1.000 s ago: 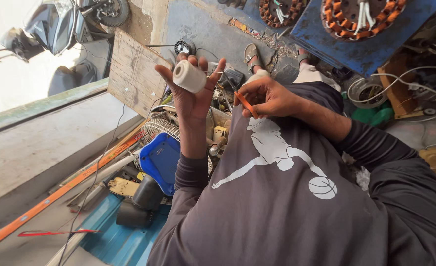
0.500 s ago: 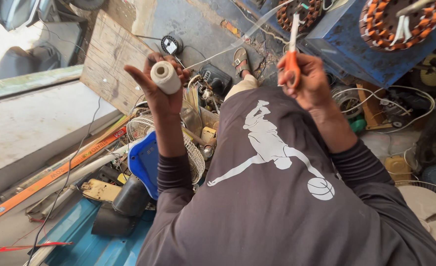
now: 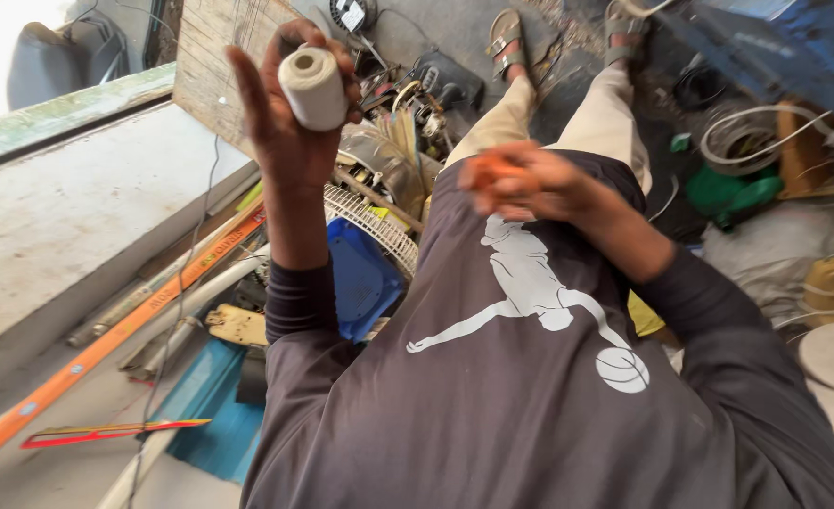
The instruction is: The person works on a circular copper-wound stator, stripping wire ends with scissors and wrapping connections with white tape. They handle multiple wires and secure them to the stator while standing at a cluttered workbench.
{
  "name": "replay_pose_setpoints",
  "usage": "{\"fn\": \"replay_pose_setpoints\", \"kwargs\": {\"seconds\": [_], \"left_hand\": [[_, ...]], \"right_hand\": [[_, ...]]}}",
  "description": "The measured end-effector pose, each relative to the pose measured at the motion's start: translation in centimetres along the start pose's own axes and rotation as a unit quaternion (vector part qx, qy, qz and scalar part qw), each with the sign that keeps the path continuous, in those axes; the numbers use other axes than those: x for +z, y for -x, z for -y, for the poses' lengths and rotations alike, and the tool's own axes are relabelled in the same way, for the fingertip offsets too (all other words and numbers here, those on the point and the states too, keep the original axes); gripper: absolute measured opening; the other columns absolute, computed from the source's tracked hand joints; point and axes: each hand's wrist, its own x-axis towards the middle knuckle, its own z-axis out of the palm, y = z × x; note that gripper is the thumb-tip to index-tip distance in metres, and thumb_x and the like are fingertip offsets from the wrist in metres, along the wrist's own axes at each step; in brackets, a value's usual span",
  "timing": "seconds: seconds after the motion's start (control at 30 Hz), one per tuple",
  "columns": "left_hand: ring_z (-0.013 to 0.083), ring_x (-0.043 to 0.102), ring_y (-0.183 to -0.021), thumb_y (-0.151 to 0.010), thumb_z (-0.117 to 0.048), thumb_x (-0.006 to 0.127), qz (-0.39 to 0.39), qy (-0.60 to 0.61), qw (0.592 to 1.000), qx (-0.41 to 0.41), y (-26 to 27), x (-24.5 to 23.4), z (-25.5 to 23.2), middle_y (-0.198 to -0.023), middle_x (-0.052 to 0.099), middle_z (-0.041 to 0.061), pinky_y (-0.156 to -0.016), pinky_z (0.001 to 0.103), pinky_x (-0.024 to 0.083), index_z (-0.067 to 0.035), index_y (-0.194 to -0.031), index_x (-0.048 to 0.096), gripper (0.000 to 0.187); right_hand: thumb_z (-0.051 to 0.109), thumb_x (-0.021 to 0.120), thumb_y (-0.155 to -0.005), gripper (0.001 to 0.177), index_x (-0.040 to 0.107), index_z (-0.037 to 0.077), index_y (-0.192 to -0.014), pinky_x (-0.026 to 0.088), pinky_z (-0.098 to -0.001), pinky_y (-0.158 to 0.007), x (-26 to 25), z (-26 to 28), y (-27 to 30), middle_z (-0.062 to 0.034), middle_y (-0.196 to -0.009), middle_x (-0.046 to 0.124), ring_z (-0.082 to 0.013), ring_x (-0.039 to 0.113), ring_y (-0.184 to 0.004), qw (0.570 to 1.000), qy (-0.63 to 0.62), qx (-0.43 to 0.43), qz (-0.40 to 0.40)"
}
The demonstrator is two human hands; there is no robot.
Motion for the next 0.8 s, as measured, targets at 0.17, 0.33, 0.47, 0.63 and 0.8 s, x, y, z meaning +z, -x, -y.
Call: {"fn": "replay_pose_setpoints", "kwargs": {"seconds": [0.17, 0.33, 0.47, 0.63, 0.8], "left_hand": [[0.0142, 0.069, -0.086, -0.095, -0.053, 0.073, 0.04, -0.041, 0.998, 0.001, 1.0, 0.6, -2.3, -0.103, 0.067, 0.009, -0.067, 0.026, 0.055, -0.008, -0.128, 0.053, 0.059], [0.0148, 0.069, -0.086, -0.083, -0.013, 0.09, 0.015, -0.04, 0.999, 0.015, 3.6, 0.1, -3.5, -0.101, 0.066, 0.008, -0.068, 0.026, 0.058, -0.007, -0.134, 0.05, 0.065], [0.0159, 0.068, -0.085, -0.083, -0.002, 0.087, -0.037, -0.065, 0.996, 0.052, 5.1, -1.3, -3.6, -0.098, 0.065, 0.007, -0.069, 0.027, 0.058, -0.006, -0.131, 0.051, 0.06], [0.0183, 0.069, -0.096, -0.088, -0.002, 0.08, -0.083, -0.304, 0.93, 0.188, 5.3, -2.8, -0.6, -0.103, 0.068, 0.013, -0.094, 0.032, 0.058, -0.002, -0.124, 0.059, 0.041], [0.0213, 0.071, -0.104, -0.087, -0.002, 0.076, 0.034, -0.223, 0.964, 0.137, 4.1, -3.3, 1.6, -0.102, 0.07, 0.013, -0.078, 0.03, 0.06, -0.004, -0.119, 0.056, 0.038]], "right_hand": [[0.021, 0.074, -0.094, 0.044, 0.061, -0.006, -0.127, 0.045, -0.0172, -0.05, 1.5, -1.7, -8.8, -0.0123, -0.097, 0.07, -0.0067, 0.06, -0.063, 0.997, -0.009, -0.02, 0.08], [0.016, 0.075, -0.097, 0.029, 0.067, -0.003, -0.118, 0.041, -0.0147, -0.049, 3.4, -1.3, -12.2, -0.0065, -0.088, 0.07, -0.0012, 0.055, -0.059, 0.997, 0.083, 0.006, -0.003], [0.003, 0.08, -0.094, 0.028, 0.068, -0.003, -0.119, 0.054, -0.0196, -0.074, 4.0, -1.6, -12.4, -0.0058, -0.094, 0.073, -0.0041, 0.067, -0.083, 0.969, 0.232, -0.082, -0.01], [-0.001, 0.08, -0.087, 0.034, 0.069, -0.005, -0.119, 0.059, -0.0218, -0.074, 5.9, -1.4, -10.3, -0.0049, -0.091, 0.076, -0.0052, 0.071, -0.082, 0.945, 0.317, -0.068, -0.037], [0.0, 0.081, -0.086, 0.038, 0.066, -0.007, -0.12, 0.055, -0.0205, -0.065, 7.6, -0.7, -8.8, -0.0032, -0.084, 0.073, -0.0034, 0.066, -0.071, 0.943, 0.321, -0.066, -0.055]]}}
